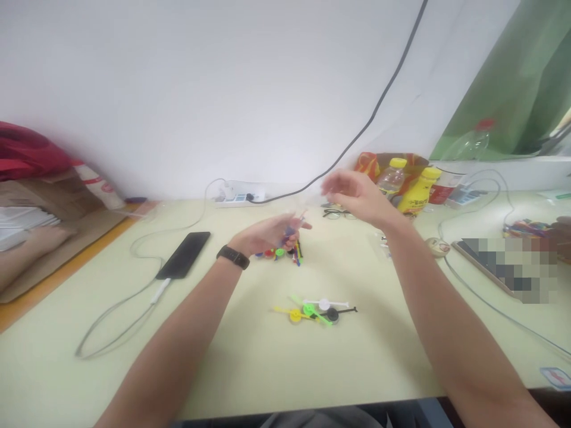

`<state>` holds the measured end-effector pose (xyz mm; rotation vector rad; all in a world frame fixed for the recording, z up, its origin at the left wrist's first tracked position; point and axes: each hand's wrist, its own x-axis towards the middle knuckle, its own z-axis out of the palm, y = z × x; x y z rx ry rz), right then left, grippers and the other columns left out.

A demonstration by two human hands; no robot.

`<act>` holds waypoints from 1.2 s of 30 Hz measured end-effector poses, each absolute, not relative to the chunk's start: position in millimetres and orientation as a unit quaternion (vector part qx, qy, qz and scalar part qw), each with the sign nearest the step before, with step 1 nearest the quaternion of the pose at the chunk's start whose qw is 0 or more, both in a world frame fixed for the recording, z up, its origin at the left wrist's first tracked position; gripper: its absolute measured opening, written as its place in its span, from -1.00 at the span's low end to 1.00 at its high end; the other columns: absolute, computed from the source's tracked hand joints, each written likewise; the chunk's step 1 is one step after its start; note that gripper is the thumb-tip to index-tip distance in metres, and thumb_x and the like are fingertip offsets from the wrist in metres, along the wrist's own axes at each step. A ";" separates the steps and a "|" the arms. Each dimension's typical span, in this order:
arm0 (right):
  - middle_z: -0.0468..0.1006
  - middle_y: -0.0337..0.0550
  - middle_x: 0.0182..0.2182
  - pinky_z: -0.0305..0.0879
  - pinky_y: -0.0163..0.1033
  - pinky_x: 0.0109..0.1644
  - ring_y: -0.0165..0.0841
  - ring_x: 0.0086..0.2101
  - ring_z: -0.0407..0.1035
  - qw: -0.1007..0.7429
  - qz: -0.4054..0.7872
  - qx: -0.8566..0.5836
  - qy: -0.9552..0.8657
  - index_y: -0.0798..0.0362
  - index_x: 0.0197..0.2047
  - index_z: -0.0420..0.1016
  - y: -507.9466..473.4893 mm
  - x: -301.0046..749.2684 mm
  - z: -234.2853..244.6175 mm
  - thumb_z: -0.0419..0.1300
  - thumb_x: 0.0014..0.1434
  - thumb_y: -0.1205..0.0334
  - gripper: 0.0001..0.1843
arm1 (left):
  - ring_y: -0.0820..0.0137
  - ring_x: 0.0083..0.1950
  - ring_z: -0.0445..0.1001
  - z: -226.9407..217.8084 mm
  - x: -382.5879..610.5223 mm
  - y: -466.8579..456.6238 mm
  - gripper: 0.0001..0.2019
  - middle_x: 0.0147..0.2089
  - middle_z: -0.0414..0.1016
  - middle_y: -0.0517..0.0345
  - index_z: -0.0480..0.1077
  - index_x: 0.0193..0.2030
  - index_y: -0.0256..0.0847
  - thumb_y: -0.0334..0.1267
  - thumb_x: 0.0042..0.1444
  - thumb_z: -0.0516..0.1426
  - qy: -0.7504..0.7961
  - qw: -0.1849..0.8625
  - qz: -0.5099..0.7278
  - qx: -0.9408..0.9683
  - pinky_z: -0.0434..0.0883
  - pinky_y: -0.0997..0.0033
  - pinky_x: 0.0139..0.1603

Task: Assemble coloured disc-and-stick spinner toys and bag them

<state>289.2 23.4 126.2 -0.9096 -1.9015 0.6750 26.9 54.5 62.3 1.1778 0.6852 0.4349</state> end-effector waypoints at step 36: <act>0.61 -0.17 -0.32 0.46 -0.23 -0.22 -0.36 -0.34 0.48 0.488 0.375 -0.276 -0.738 0.04 -0.21 0.56 10.4 238.5 116.9 0.40 0.17 0.15 -0.81 | 0.42 -0.34 0.50 0.1 1.8 -5.9 -0.58 -0.27 0.62 0.11 0.57 -0.11 -0.23 0.07 0.08 0.39 0.463 0.464 0.489 0.576 0.35 0.49 -0.37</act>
